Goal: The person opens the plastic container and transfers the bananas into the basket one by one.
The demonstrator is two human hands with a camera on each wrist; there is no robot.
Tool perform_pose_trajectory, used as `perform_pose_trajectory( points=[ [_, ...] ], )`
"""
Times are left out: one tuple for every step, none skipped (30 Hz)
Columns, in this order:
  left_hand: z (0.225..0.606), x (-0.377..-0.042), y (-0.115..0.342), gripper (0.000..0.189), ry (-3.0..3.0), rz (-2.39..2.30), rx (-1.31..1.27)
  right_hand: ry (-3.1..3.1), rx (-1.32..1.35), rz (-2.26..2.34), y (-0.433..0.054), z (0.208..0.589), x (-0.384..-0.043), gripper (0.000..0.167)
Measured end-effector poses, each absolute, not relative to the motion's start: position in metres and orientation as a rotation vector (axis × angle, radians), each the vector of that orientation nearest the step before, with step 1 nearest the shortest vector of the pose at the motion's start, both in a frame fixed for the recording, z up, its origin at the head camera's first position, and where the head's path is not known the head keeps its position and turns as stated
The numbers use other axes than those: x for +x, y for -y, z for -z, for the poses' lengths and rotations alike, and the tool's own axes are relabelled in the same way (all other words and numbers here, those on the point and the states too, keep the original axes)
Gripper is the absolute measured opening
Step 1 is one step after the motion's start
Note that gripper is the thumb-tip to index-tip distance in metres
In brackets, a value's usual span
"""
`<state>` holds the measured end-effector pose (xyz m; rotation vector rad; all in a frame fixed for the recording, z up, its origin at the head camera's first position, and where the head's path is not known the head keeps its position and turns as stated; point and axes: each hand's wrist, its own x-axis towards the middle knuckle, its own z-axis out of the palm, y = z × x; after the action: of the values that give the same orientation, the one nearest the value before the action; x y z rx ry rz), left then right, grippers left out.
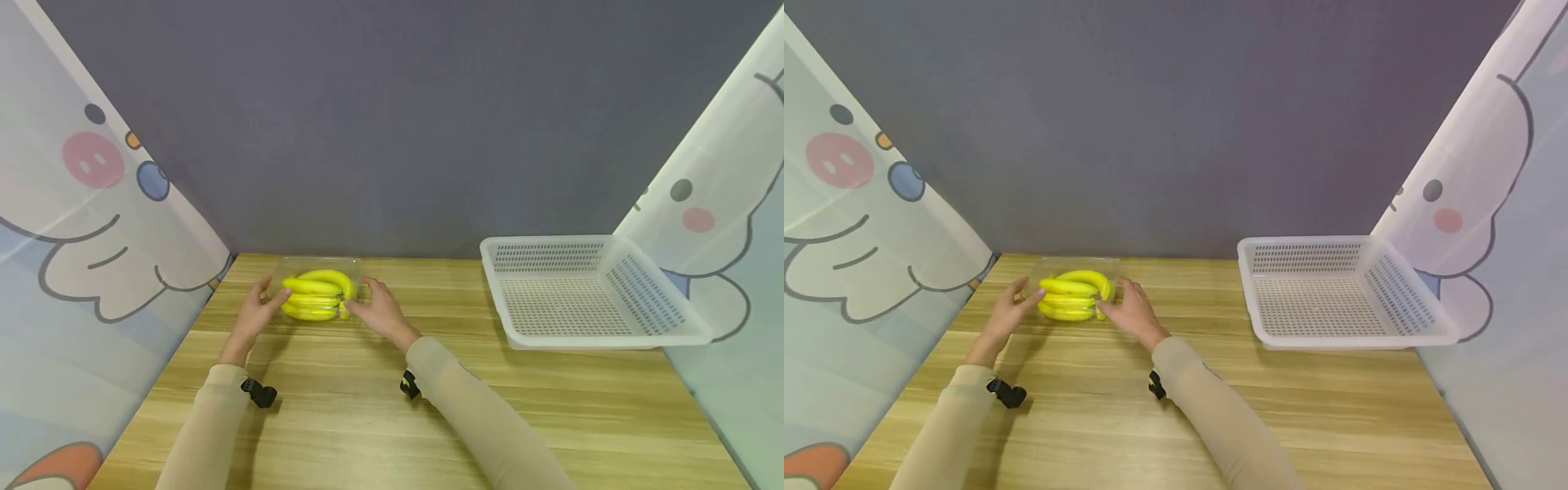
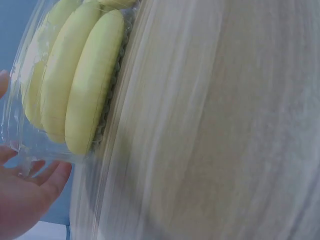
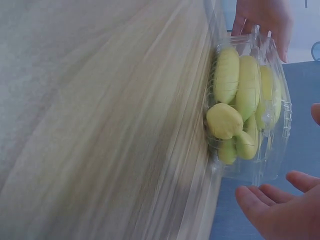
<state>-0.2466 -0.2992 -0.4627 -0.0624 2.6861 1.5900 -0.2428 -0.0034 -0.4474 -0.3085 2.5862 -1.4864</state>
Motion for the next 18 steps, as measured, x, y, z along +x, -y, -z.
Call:
perform_pose_trajectory(
  points=[
    [0.463,-0.246,0.3,0.098,-2.67,-1.597,-0.07,-2.587,-0.306,1.491,0.004,0.448,-0.243,0.076],
    [0.464,-0.245,0.3,0.098,-2.656,-1.601,-0.074,-2.587,-0.303,1.495,0.005,0.449,-0.244,0.076],
    [0.465,-0.245,0.301,0.099,-2.644,-1.603,-0.075,-2.587,-0.297,1.495,0.006,0.449,-0.244,0.077],
    [0.465,-0.245,0.301,0.1,-2.632,-1.609,-0.075,-2.585,-0.293,1.497,0.007,0.45,-0.244,0.078],
    [0.465,-0.244,0.302,0.1,-2.623,-1.615,-0.075,-2.581,-0.289,1.502,0.008,0.451,-0.245,0.078],
    [0.465,-0.244,0.302,0.101,-2.613,-1.624,-0.079,-2.574,-0.283,1.506,0.008,0.451,-0.245,0.08],
    [0.466,-0.245,0.302,0.101,-2.609,-1.627,-0.079,-2.567,-0.281,1.511,0.009,0.452,-0.245,0.081],
    [0.466,-0.245,0.302,0.101,-2.606,-1.631,-0.075,-2.555,-0.275,1.516,0.01,0.453,-0.246,0.081],
    [0.466,-0.245,0.302,0.101,-2.601,-1.641,-0.07,-2.543,-0.271,1.525,0.011,0.454,-0.246,0.082],
    [0.466,-0.246,0.302,0.1,-2.597,-1.65,-0.059,-2.535,-0.272,1.532,0.012,0.455,-0.247,0.082],
    [0.466,-0.246,0.302,0.099,-2.592,-1.662,-0.052,-2.532,-0.273,1.539,0.012,0.456,-0.247,0.083],
    [0.467,-0.247,0.301,0.098,-2.587,-1.671,-0.044,-2.53,-0.274,1.541,0.013,0.457,-0.248,0.084],
    [0.467,-0.247,0.301,0.098,-2.582,-1.676,-0.036,-2.53,-0.277,1.544,0.014,0.458,-0.249,0.084],
    [0.467,-0.247,0.301,0.098,-2.574,-1.684,-0.029,-2.532,-0.279,1.545,0.014,0.459,-0.249,0.085],
    [0.468,-0.247,0.3,0.097,-2.568,-1.689,-0.023,-2.536,-0.281,1.546,0.015,0.459,-0.25,0.086],
    [0.468,-0.247,0.299,0.097,-2.565,-1.691,-0.018,-2.541,-0.282,1.548,0.015,0.46,-0.251,0.087],
    [0.468,-0.246,0.299,0.097,-2.559,-1.698,-0.019,-2.542,-0.281,1.555,0.016,0.461,-0.251,0.088],
    [0.469,-0.246,0.298,0.097,-2.555,-1.699,-0.018,-2.541,-0.278,1.563,0.016,0.462,-0.251,0.089]
  ],
)
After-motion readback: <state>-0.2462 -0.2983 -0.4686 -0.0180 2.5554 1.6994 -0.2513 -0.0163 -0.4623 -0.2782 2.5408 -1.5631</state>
